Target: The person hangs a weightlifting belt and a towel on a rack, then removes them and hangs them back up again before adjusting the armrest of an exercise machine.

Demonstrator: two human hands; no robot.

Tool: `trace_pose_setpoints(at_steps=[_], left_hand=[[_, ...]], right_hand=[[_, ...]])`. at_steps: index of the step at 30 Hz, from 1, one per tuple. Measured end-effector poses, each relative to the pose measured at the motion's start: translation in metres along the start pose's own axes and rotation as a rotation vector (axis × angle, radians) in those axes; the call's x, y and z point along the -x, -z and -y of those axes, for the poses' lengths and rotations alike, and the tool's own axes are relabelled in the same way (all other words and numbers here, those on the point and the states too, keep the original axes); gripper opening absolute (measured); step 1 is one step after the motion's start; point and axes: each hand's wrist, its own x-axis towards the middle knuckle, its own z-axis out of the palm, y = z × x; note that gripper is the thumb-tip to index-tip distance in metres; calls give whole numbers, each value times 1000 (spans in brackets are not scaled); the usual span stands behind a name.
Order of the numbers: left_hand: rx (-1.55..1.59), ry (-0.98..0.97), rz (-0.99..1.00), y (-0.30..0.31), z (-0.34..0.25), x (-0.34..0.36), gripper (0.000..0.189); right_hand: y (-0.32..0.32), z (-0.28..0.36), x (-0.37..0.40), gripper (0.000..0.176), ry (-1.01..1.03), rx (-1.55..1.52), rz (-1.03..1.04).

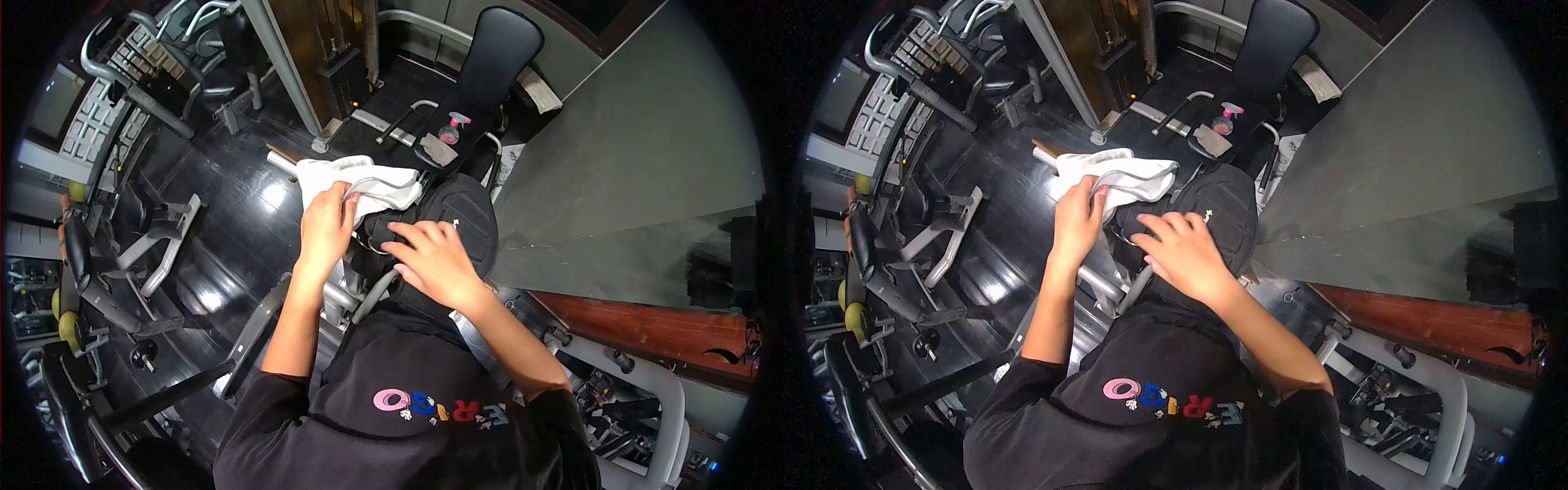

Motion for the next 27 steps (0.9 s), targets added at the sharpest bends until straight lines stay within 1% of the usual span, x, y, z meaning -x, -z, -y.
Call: trace_pose_setpoints(at_steps=[2,3,4,6,7,9,10,12,13,15,19,21,22,23,24,25,26,27], left_hand=[[-4,16,9,2,1,-6,17],[-8,29,19,3,1,-9,18],[-8,33,15,2,3,-10,18],[-47,-34,17,-1,7,-12,22],[-45,-30,18,-1,7,-12,23],[-10,-15,22,-2,10,-12,24],[23,-7,32,-3,12,-12,24],[30,-17,22,-5,16,-10,24],[37,-34,18,-5,16,-10,25],[55,-34,21,-3,16,-11,25],[95,-22,28,0,13,-10,22],[104,-18,42,3,12,-9,21],[112,-15,62,4,11,-8,21],[113,-14,62,4,12,-7,21],[127,-54,50,4,12,-6,21],[140,-94,38,4,13,-5,22],[142,-96,39,3,14,-4,22],[157,-122,39,3,15,-2,22]], right_hand=[[-7,4,-14,49,123,190,181],[-17,3,-19,47,164,281,128],[-24,3,-22,47,170,282,130],[-33,4,-29,41,215,388,38],[-35,6,-33,41,223,388,41],[-40,9,-39,32,186,404,60],[-44,9,-43,32,194,404,63],[-53,9,-48,23,196,493,99],[-56,10,-50,23,203,494,102],[-60,10,-53,17,178,560,154],[-60,8,-55,16,188,588,162],[-53,5,-53,18,231,477,139],[-47,4,-53,18,232,478,140],[-40,2,-51,22,247,386,149],[-32,1,-50,26,259,294,158],[-22,3,-50,39,224,232,226],[-19,1,-46,39,222,235,226],[-16,-2,-42,45,213,145,186]])
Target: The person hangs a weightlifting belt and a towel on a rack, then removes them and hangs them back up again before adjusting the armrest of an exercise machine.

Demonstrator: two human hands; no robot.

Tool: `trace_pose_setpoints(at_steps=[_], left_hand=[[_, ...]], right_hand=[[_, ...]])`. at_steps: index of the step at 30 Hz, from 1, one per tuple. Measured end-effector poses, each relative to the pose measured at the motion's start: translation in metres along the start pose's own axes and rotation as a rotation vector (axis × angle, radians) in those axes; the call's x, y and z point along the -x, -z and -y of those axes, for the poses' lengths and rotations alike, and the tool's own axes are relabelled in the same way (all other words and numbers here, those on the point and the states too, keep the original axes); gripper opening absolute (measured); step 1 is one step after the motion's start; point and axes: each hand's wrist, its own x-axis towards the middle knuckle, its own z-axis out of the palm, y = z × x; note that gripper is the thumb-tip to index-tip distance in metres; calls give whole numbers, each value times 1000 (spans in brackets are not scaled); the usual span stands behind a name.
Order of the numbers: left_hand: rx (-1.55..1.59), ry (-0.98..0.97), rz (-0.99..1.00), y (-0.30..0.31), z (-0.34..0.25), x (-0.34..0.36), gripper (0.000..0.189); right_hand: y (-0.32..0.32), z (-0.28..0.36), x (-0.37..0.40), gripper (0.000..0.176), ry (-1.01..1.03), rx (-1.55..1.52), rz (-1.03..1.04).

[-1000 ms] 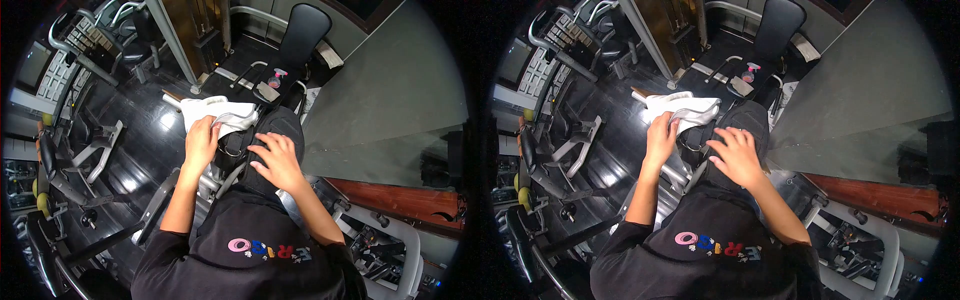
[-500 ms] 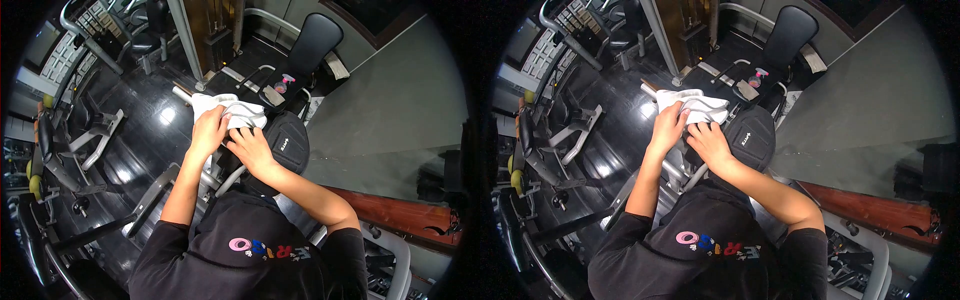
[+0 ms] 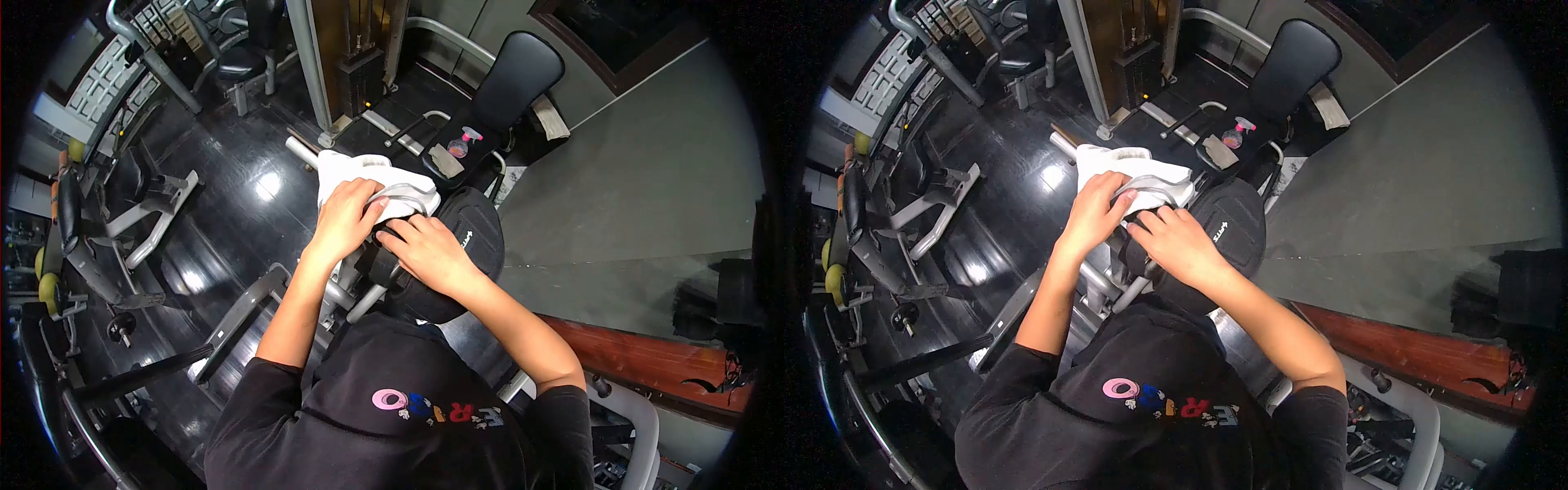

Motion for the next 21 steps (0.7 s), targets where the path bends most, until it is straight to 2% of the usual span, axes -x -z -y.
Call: trace_pose_setpoints(at_steps=[2,3,6,11,13,14,16,20,21], left_hand=[[13,-27,2,0,1,3,23],[22,-39,3,0,1,5,23],[27,-61,-12,-1,-2,10,23],[16,-69,-39,-7,0,15,23],[-33,-76,-97,-11,0,17,20],[-32,-78,-95,-12,-1,17,20],[-19,10,-93,-13,-4,16,18],[-47,73,-142,-17,3,13,17],[-77,138,-161,-17,9,11,18]], right_hand=[[11,-3,8,53,-13,-194,-96],[13,-5,12,53,-14,-193,-96],[16,-9,21,54,-164,-447,-325],[10,-15,27,52,-291,-571,-477],[5,-19,30,39,-363,-661,-522],[0,-20,31,39,-365,-660,-524],[-11,-22,33,31,-392,-739,-598],[-24,-21,34,28,-418,-803,-659],[-26,-21,35,27,-411,-795,-671]])
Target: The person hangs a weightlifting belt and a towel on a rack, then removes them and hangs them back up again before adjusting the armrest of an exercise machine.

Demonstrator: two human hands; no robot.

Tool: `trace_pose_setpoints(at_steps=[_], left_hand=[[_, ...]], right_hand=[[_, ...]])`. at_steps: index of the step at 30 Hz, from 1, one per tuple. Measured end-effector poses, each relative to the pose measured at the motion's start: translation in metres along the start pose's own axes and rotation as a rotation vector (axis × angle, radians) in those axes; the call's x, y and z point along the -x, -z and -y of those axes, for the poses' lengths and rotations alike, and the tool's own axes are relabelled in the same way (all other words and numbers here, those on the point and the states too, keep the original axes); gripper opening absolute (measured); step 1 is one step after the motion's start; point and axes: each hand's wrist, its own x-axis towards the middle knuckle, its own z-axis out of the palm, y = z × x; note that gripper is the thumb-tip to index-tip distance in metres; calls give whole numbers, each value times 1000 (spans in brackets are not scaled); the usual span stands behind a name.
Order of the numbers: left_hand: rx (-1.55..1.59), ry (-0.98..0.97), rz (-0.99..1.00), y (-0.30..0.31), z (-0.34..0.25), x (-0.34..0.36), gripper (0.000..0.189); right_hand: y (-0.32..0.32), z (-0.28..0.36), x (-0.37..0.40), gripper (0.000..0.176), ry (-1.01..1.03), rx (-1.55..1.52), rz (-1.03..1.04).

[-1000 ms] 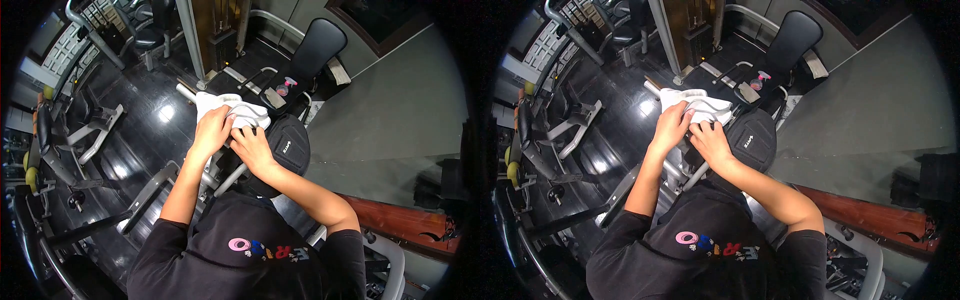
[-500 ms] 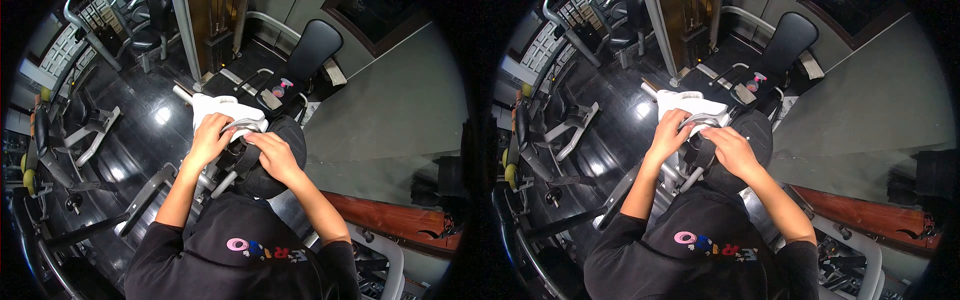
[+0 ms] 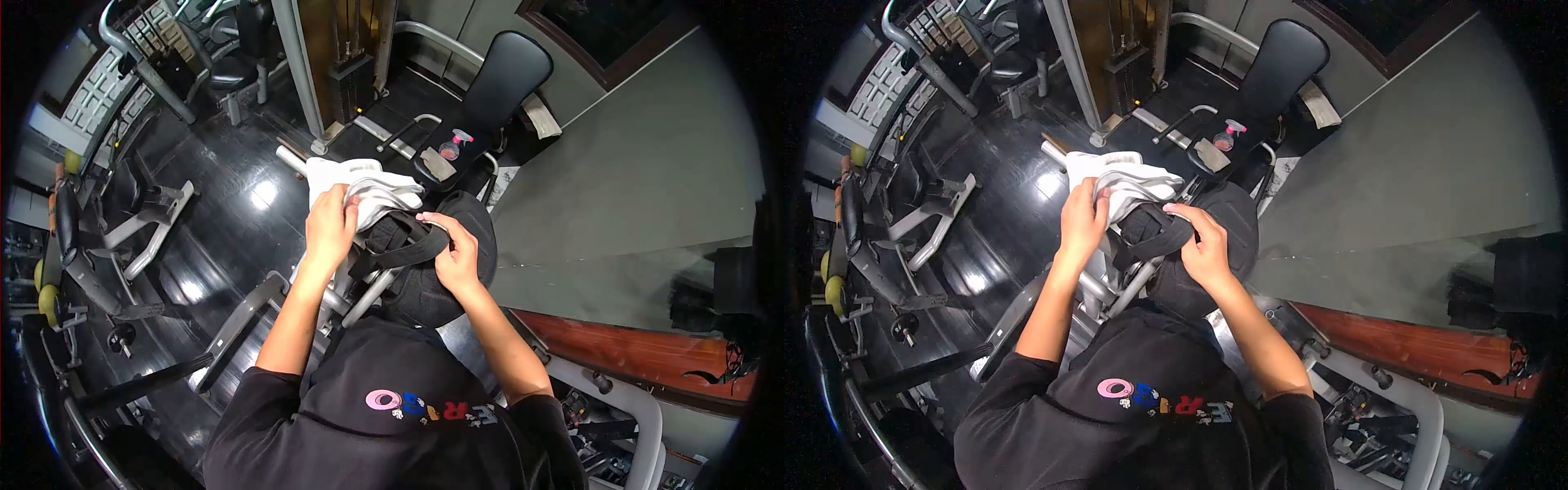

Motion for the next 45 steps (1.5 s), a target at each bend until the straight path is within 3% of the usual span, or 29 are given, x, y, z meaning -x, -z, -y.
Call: trace_pose_setpoints(at_steps=[2,5,11,22,28,32,34,36,45], left_hand=[[-35,61,-18,-4,7,-3,18],[-71,-49,-105,-12,14,-3,18],[-175,-17,-238,-21,29,-22,18],[-204,29,-288,-17,40,-29,20],[-270,40,-234,-17,48,-28,22],[-236,13,-274,-18,50,-28,24],[-243,21,-273,-17,48,-27,24],[-233,56,-242,-16,44,-28,24],[-47,-57,-160,2,33,-27,24]], right_hand=[[0,-2,2,26,12,2,-12],[-3,-5,4,25,16,-8,-13],[-18,-7,-2,27,-107,-249,-133],[-18,16,-15,25,-75,-230,-180],[-5,33,-29,24,167,-103,-171],[4,30,-40,22,28,-189,-325],[18,31,-55,20,71,-114,-461],[35,25,-69,19,52,-318,-581],[114,79,-89,25,256,-380,-764]])
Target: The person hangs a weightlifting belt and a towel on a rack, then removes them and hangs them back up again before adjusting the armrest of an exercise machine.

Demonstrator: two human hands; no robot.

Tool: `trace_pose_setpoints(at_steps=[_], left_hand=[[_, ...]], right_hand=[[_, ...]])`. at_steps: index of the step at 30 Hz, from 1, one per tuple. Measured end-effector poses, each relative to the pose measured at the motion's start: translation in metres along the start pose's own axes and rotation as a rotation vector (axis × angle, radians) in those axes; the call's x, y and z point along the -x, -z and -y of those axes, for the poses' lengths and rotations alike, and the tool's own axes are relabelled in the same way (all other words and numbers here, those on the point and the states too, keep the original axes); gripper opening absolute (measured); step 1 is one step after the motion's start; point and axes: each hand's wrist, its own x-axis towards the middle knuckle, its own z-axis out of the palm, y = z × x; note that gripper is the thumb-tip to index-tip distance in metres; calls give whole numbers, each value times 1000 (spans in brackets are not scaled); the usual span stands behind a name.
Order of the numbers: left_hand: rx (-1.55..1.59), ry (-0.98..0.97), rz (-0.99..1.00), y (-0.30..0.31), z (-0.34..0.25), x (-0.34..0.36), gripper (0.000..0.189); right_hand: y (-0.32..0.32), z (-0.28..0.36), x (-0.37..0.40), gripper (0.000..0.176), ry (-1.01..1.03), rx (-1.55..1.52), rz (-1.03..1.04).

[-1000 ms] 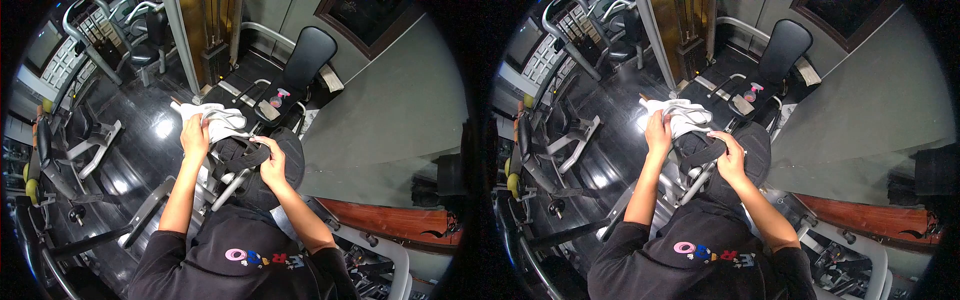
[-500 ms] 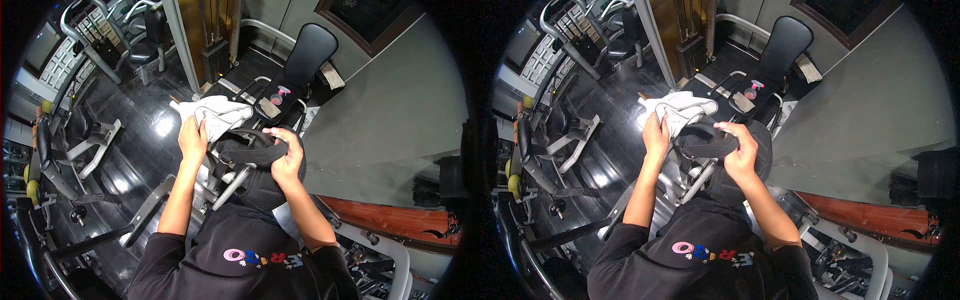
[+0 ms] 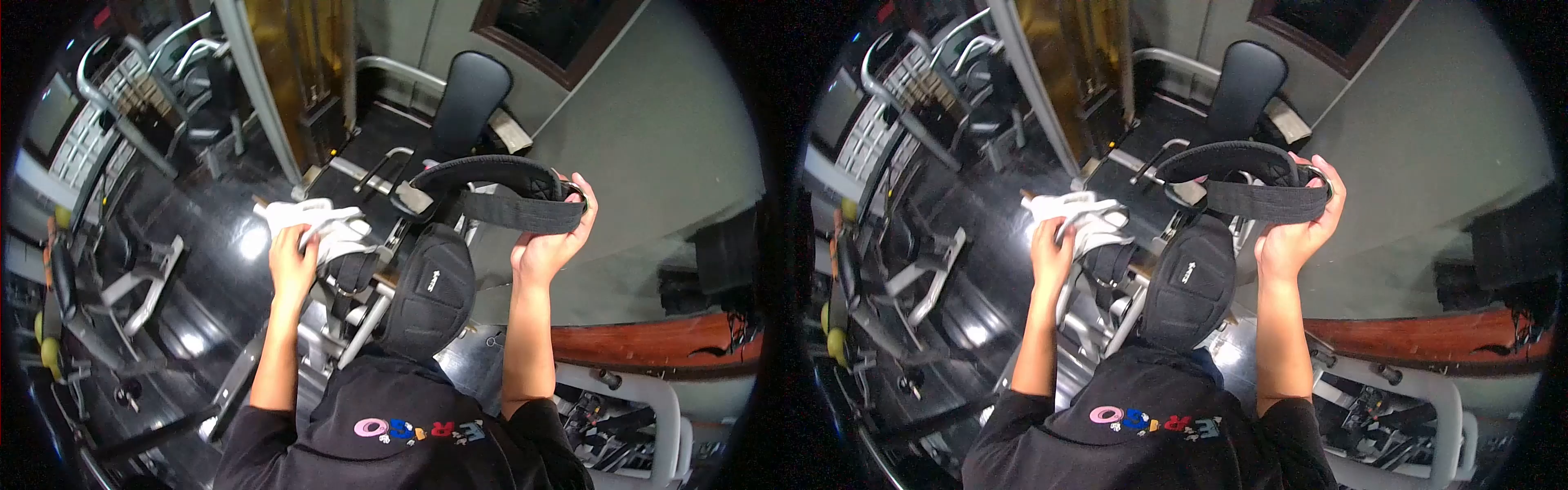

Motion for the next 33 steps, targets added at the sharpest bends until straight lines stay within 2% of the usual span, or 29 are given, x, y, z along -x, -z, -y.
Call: trace_pose_setpoints(at_steps=[4,7,9,11,12,15,16,17,19,21,23,24,25,26,27,28,29,30,31,33], left_hand=[[69,-146,105,21,-12,5,42],[104,-205,34,35,-42,4,52],[124,-239,3,33,-66,-5,51],[378,-239,91,21,-103,-15,53],[456,-278,185,14,-132,-20,51],[624,-353,428,-9,-206,-24,40],[643,-273,548,-17,-213,-21,32],[659,-259,553,-28,-217,-20,26],[1128,-2,551,-50,-230,-13,20],[1153,-21,502,-58,-236,-21,21],[1353,9,658,-56,-242,-32,30],[1421,50,662,-54,-251,-35,34],[1487,92,663,-51,-263,-38,38],[1511,77,679,-43,-279,-41,40],[1594,17,739,-48,-272,-46,40],[1582,-95,835,-46,-289,-51,38],[1564,-205,928,-37,-311,-57,38],[1428,-260,853,-25,-344,-48,42],[1327,-302,900,-26,-355,-48,37],[1165,-449,980,-29,-393,-36,22]], right_hand=[[19,26,-16,25,29,38,-47],[32,43,-21,23,14,2,-55],[41,54,-20,25,-12,54,-46],[46,67,-17,24,-31,-21,-57],[49,73,-16,22,-52,-103,-54],[61,85,-11,23,-33,-90,-65],[67,92,-11,23,-21,-90,-30],[77,98,-12,23,6,-81,-45],[100,109,-13,23,35,25,-116],[122,124,-13,23,48,20,-128],[149,137,-10,23,-27,101,-100],[175,134,-7,24,-37,154,-44],[191,137,-2,32,-75,251,-5],[206,145,3,37,-127,286,129],[223,155,7,41,-177,321,269],[255,146,17,44,-296,479,404],[258,163,18,45,-235,828,593],[260,175,17,46,-376,947,686],[260,184,16,48,-521,1058,777],[255,197,2,50,-573,1113,751]])
